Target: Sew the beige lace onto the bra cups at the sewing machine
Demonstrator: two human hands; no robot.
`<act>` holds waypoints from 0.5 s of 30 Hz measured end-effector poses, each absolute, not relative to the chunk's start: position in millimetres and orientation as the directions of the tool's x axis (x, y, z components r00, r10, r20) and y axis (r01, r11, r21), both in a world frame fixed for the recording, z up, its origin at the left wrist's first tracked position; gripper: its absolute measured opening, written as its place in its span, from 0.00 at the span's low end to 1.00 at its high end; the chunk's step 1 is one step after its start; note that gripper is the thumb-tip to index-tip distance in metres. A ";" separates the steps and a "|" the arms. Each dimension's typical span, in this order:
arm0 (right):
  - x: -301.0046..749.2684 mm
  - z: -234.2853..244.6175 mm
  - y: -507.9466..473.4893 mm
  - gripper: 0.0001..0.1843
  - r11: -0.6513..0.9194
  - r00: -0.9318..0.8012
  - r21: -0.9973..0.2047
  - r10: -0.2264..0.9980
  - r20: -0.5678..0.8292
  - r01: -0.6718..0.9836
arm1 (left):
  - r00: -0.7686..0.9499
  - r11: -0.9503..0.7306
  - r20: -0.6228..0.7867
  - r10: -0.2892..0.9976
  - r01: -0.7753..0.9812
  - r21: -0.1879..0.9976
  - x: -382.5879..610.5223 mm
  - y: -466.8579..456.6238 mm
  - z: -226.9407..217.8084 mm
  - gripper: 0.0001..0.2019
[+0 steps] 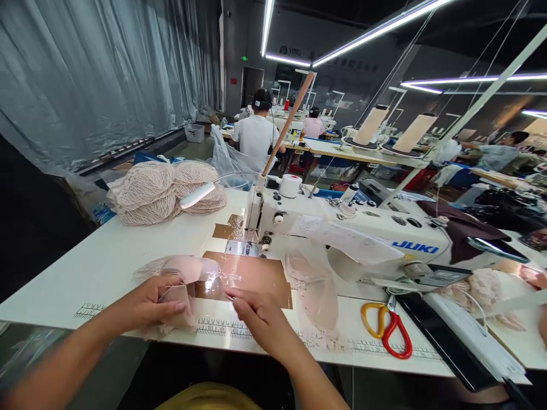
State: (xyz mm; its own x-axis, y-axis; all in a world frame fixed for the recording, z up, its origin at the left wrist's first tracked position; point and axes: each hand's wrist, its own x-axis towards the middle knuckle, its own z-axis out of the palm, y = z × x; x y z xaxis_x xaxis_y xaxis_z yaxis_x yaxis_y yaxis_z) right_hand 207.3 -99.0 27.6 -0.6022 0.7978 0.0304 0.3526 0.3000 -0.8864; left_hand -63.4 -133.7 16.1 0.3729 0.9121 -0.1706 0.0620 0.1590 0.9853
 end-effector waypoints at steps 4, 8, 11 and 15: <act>165.2 20.1 -92.1 0.24 0.116 -0.692 -0.971 0.719 -0.062 0.207 | 0.458 0.110 -0.147 0.877 0.107 0.988 -61.3 -133.8 21.1 0.14; 144.9 15.3 -85.6 0.27 0.059 -0.733 -0.996 0.680 -0.009 0.067 | 0.467 0.067 -0.136 0.874 0.162 0.984 -64.0 -131.7 19.1 0.12; 135.8 12.6 -85.9 0.26 -0.008 -0.726 -1.000 0.687 -0.010 0.007 | 0.449 0.076 -0.149 0.881 0.177 0.981 -62.2 -130.3 15.6 0.12; 135.2 10.6 -86.9 0.25 -0.023 -0.715 -1.000 0.699 -0.010 -0.008 | 0.468 0.062 -0.136 0.873 0.171 0.983 -61.9 -126.5 19.0 0.13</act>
State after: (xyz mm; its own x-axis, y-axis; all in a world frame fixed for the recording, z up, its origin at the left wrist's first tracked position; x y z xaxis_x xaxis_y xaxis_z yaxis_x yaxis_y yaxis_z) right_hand 135.2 -86.9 10.6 -0.7154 0.6987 -0.0101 -0.0081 -0.0227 -0.9997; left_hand -61.9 -126.5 19.0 0.4678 0.8733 -0.1363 0.1709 0.0619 0.9833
